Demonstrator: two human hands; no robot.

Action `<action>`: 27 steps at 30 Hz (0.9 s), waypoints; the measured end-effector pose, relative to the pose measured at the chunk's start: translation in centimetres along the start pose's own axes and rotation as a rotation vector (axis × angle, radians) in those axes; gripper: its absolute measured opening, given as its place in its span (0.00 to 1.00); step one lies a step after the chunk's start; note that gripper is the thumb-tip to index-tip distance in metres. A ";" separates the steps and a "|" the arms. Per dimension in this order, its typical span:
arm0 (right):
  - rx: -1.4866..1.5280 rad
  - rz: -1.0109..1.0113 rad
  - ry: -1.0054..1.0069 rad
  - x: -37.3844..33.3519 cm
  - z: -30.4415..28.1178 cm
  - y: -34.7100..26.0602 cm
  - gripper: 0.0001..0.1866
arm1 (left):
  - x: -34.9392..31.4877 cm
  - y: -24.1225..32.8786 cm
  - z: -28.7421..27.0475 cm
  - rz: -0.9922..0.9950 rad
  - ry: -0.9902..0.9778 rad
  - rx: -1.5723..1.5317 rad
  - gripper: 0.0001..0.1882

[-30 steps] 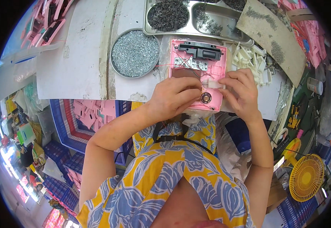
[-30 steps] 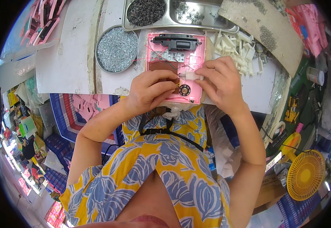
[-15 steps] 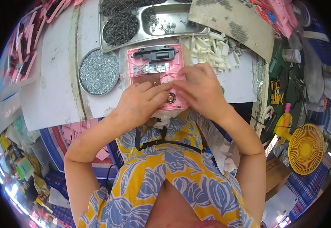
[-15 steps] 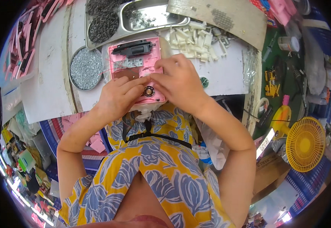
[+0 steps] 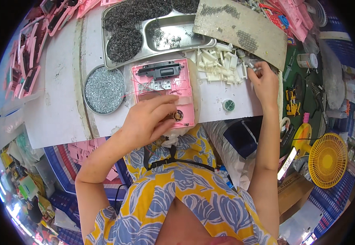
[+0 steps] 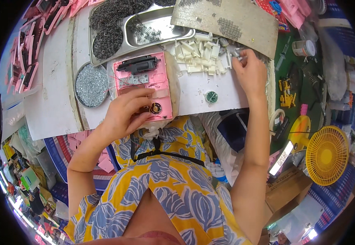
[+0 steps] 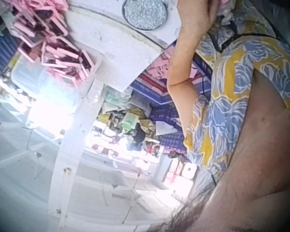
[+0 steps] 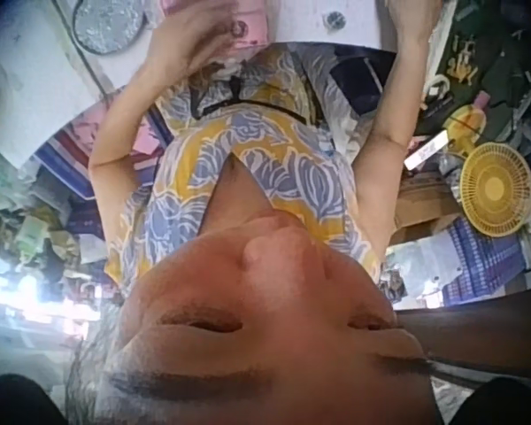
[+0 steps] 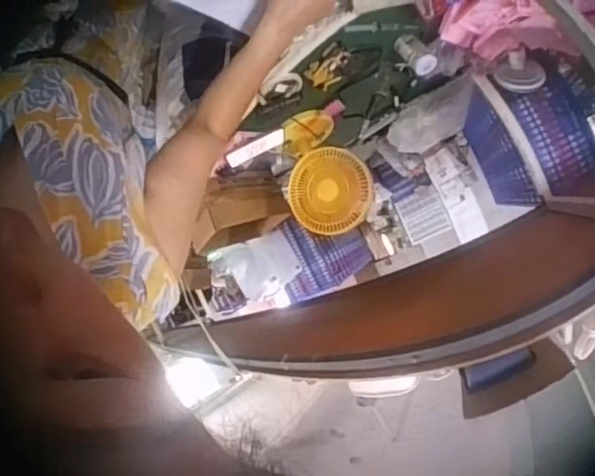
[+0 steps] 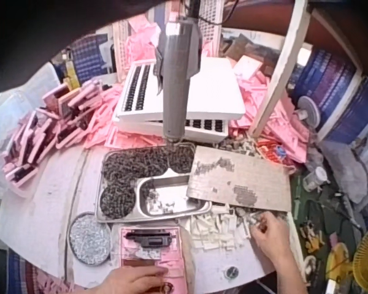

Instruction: Assembling components into a pink toy housing using a soldering iron and an electric screwdriver.

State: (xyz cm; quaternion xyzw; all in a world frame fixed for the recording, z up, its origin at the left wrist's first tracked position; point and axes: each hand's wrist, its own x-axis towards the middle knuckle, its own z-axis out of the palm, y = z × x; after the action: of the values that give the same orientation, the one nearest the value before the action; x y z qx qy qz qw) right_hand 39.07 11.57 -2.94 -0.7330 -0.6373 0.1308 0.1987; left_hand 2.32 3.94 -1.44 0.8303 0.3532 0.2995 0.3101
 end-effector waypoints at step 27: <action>-0.059 -0.686 -0.324 -5.9 2.0 -8.5 0.13 | 7.0 2.1 -0.4 -0.087 0.064 0.007 0.05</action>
State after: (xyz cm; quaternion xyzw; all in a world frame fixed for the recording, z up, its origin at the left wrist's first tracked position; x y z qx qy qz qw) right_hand 29.81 6.90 -1.16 -0.4524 -0.8722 0.1524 0.1065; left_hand 6.92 8.27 2.31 0.8052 0.4000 0.3106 0.3084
